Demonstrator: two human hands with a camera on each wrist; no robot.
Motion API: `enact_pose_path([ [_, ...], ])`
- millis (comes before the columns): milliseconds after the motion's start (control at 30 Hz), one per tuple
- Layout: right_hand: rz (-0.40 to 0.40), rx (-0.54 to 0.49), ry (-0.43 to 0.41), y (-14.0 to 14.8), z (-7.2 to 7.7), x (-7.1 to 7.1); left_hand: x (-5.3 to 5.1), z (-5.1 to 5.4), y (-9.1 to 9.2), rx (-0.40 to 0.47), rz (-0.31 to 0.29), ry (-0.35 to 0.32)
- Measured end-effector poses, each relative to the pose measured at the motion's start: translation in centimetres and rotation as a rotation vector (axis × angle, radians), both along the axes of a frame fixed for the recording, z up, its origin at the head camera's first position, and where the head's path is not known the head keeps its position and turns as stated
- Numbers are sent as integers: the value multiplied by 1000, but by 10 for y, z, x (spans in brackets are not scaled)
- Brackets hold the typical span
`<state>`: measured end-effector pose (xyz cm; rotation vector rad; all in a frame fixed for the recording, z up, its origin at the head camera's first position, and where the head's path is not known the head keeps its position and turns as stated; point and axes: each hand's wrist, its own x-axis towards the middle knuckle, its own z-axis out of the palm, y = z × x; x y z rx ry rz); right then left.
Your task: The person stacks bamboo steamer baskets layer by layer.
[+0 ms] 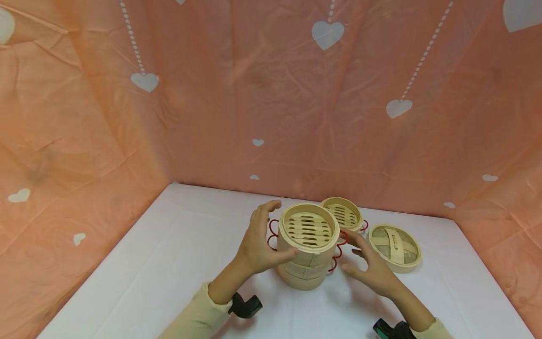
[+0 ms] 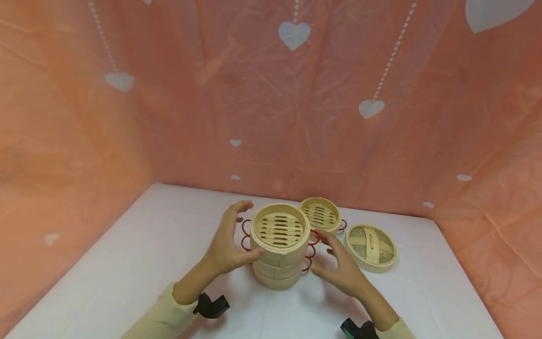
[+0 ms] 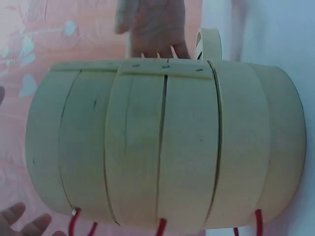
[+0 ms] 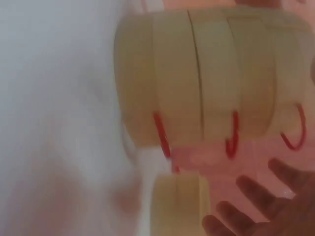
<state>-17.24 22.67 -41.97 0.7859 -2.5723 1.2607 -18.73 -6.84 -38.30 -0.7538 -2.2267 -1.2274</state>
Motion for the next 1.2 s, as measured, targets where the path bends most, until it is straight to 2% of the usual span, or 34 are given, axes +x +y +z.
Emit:
enact_pose_path([
  [133, -31, 51, 96, 12, 7, 1, -4, -5, -3, 102, -91, -173],
  [300, -147, 194, 219, 22, 14, -6, -11, -10, -7, 163, -192, -258],
  [433, -194, 299, 307, 26, 16, -16, -16, -14, -10, 171, -244, -289],
  [633, -186, 383, 392, 25, 13, -36, -21, -20, -13, 165, -294, -324],
  [933, -158, 446, 366, 17, 6, -68, -27, -23, -15, 158, -334, -339],
  [1067, -139, 449, 349, 12, 3, -79, -29, -24, -13, 176, -359, -347],
  [1200, -118, 442, 348, 8, 0, -88, -29, -23, -11, 185, -358, -361],
])
